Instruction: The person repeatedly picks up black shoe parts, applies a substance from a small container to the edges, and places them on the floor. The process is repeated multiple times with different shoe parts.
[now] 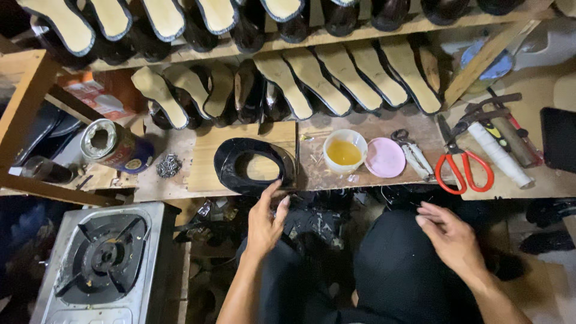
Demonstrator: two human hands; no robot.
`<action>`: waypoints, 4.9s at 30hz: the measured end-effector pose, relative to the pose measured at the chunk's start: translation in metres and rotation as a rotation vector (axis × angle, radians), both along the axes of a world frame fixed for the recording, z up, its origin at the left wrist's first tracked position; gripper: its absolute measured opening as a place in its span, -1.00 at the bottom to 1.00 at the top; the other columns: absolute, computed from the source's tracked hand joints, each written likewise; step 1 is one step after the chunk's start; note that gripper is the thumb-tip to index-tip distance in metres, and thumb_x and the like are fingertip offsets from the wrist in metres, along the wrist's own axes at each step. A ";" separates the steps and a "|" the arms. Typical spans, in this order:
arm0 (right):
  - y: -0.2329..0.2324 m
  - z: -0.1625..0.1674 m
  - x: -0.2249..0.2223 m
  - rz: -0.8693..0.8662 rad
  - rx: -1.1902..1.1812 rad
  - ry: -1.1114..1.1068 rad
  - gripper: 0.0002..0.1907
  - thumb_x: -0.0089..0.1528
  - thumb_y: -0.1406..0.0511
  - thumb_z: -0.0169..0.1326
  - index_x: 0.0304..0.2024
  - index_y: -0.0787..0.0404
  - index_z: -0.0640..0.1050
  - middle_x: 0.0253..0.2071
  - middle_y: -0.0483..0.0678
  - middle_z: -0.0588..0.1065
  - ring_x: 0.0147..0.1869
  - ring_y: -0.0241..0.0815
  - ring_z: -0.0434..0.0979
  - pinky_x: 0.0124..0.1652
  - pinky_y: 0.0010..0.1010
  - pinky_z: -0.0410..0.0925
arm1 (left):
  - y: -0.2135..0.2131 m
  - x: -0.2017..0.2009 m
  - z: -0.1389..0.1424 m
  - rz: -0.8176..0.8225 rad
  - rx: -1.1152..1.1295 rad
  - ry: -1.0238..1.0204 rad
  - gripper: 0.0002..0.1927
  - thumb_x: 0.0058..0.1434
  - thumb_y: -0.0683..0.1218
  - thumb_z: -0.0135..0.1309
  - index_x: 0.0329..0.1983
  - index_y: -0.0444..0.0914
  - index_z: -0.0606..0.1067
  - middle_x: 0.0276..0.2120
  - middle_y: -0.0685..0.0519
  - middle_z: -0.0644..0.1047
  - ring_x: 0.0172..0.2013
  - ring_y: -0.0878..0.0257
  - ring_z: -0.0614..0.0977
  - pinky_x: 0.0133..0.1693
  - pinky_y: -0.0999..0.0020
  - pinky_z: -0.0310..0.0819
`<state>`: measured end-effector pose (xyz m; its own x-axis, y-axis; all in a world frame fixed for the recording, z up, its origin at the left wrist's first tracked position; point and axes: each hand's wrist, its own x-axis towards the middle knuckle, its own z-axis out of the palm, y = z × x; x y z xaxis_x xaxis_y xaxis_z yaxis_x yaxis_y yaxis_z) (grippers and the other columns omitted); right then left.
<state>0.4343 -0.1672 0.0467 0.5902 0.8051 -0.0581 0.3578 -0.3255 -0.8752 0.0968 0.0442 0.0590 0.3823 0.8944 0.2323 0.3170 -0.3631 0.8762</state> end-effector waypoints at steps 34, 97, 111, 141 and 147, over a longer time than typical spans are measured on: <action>0.120 0.095 -0.040 0.695 0.050 -0.237 -0.67 0.14 0.07 0.21 -0.43 0.20 0.69 0.33 -0.05 0.43 0.37 0.00 0.42 0.32 -0.05 0.22 | -0.046 -0.042 -0.050 0.017 -0.882 -0.490 -0.80 0.36 -0.09 0.01 -0.13 -0.32 0.53 -0.48 0.13 0.51 -0.51 0.33 0.44 -0.46 0.40 0.29; 0.067 0.085 -0.101 0.857 0.586 -0.369 -0.73 0.21 0.51 0.13 -0.11 0.12 0.68 0.02 -0.04 0.49 -0.01 -0.19 0.64 -0.10 -0.50 0.51 | -0.054 0.038 0.023 -0.091 -1.138 -0.959 -0.75 0.35 -0.04 0.00 -0.02 -0.28 0.51 -0.19 -0.06 0.60 -0.24 0.12 0.64 -0.16 0.17 0.57; 0.135 0.091 -0.071 0.527 0.257 -0.615 -0.57 0.12 0.21 0.29 -0.01 0.27 0.62 0.15 0.06 0.44 0.10 0.00 0.55 0.05 -0.24 0.42 | -0.070 0.010 -0.048 -0.471 -1.122 -0.745 -0.83 0.41 -0.08 0.09 -0.26 -0.26 0.45 -0.50 0.18 0.41 -0.53 0.41 0.39 -0.45 0.48 0.23; 0.077 0.097 -0.098 0.793 0.679 -0.684 -0.57 0.10 0.53 0.22 -0.01 0.09 0.67 0.25 0.17 0.35 0.33 0.14 0.43 0.16 -0.30 0.45 | -0.065 0.014 0.015 -0.378 -1.047 -0.873 -0.76 0.33 -0.12 -0.05 -0.04 -0.36 0.48 -0.24 -0.01 0.60 -0.27 0.25 0.61 -0.17 0.32 0.50; 0.075 0.099 -0.099 0.888 0.748 -0.795 -0.66 0.09 0.47 0.24 -0.11 0.02 0.66 0.19 0.00 0.41 0.30 0.06 0.47 0.28 -0.13 0.37 | -0.053 0.014 0.010 -0.312 -1.005 -0.967 -0.77 0.37 -0.09 -0.04 -0.02 -0.31 0.47 -0.25 0.02 0.57 -0.30 0.26 0.60 -0.20 0.31 0.49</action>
